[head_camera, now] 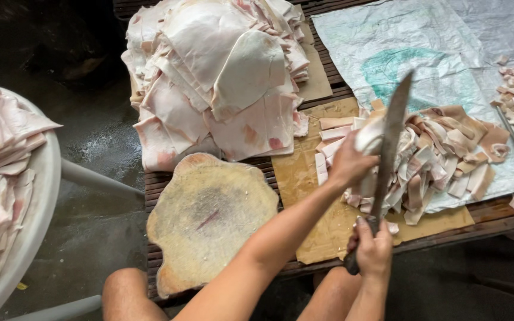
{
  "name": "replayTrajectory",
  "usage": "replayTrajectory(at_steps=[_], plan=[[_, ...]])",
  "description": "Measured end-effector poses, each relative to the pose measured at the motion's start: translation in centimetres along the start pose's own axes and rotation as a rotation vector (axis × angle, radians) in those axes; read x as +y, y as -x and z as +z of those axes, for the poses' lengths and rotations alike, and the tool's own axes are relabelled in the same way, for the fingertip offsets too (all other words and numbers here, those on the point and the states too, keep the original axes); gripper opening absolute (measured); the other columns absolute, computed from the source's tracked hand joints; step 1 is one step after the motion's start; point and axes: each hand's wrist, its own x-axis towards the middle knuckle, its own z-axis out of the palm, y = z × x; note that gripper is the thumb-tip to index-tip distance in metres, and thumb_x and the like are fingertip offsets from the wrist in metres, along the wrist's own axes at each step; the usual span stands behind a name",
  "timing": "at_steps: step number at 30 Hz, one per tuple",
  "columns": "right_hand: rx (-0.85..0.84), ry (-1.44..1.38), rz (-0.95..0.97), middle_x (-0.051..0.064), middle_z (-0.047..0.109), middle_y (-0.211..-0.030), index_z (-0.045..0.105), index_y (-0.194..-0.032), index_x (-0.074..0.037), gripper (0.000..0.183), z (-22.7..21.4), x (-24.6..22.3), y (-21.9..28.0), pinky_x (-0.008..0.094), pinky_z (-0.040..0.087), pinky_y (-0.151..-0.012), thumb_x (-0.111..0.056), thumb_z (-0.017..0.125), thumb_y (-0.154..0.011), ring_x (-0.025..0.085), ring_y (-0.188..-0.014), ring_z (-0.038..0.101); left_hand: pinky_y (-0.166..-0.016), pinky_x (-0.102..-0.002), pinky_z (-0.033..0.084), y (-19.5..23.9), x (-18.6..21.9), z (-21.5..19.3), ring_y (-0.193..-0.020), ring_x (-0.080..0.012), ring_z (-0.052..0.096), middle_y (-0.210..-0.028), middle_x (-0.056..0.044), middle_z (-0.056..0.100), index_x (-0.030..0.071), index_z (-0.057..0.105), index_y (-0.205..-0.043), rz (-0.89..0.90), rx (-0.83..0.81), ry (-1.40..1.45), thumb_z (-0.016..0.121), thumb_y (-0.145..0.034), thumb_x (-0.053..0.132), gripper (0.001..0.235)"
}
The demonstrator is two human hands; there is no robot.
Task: The person slices large rectangular slabs of raw pork fat into thin strips using a large cleaver on a wooden cutting board, moving the finished pieces to a pile on the side and reaching for new slabs from a stack.
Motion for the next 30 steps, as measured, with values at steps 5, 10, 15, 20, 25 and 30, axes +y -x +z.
replayTrajectory(at_steps=[5,10,15,20,25,30], plan=[[0.194,0.028,0.118,0.006,0.053,-0.063,0.053,-0.1,-0.003,0.016,-1.8,3.0,-5.4,0.032,0.041,-0.04,-0.017,0.061,-0.098,0.016,-0.044,0.049,-0.104,-0.054,0.046,-8.9,-10.5,7.9,-0.121,-0.0475,0.055,-0.147,-0.031,0.04,0.007,0.028,-0.16,0.291,0.006,-0.447,0.077,-0.085,0.033,0.093],[0.23,0.064,0.018,0.004,0.055,-0.065,0.053,-0.099,-0.001,0.021,-2.9,6.6,-6.7,0.031,0.039,-0.044,-0.02,0.062,-0.1,0.015,-0.045,0.049,-0.111,-0.056,0.038,-11.3,-15.6,9.5,-0.133,-0.0534,0.045,-0.146,-0.037,0.043,0.004,0.031,-0.161,0.388,-0.071,-0.554,0.069,-0.097,0.042,0.084],[0.296,0.404,-0.117,0.006,0.058,-0.061,0.055,-0.097,-0.001,0.022,-0.7,3.9,-4.7,0.03,0.044,-0.049,-0.021,0.064,-0.102,0.015,-0.049,0.057,-0.104,-0.047,0.044,-8.7,-7.8,1.6,-0.135,-0.0353,0.05,-0.154,-0.024,0.047,0.013,0.047,-0.155,0.226,-0.164,-0.265,0.061,-0.1,0.033,0.06],[0.126,0.329,-0.052,0.006,0.059,-0.059,0.055,-0.103,-0.006,0.021,3.0,1.8,-1.6,0.036,0.043,-0.044,-0.025,0.062,-0.098,0.018,-0.047,0.056,-0.095,-0.036,0.055,-7.3,-2.2,-16.4,-0.106,-0.0179,0.073,-0.111,-0.005,0.078,0.017,0.074,-0.119,0.48,0.624,-0.662,0.061,-0.108,0.027,0.02],[-0.094,0.329,-0.159,0.007,0.065,-0.069,0.064,-0.098,-0.004,0.022,12.1,1.6,-1.9,0.034,0.049,-0.051,-0.026,0.067,-0.096,0.017,-0.058,0.06,-0.108,-0.05,0.042,-7.2,-0.3,-28.8,-0.129,-0.0356,0.05,-0.143,-0.018,0.052,0.005,0.047,-0.148,0.279,0.985,-0.676,0.065,-0.095,0.03,0.061],[-0.182,0.468,-0.178,0.01,0.069,-0.067,0.065,-0.103,-0.006,0.025,21.8,1.0,-4.3,0.038,0.051,-0.054,-0.028,0.068,-0.091,0.02,-0.057,0.066,-0.104,-0.051,0.045,-8.3,-1.3,-30.6,-0.127,-0.0365,0.052,-0.14,-0.016,0.055,0.009,0.048,-0.15,0.165,0.922,-0.677,0.069,-0.093,0.031,0.065]])
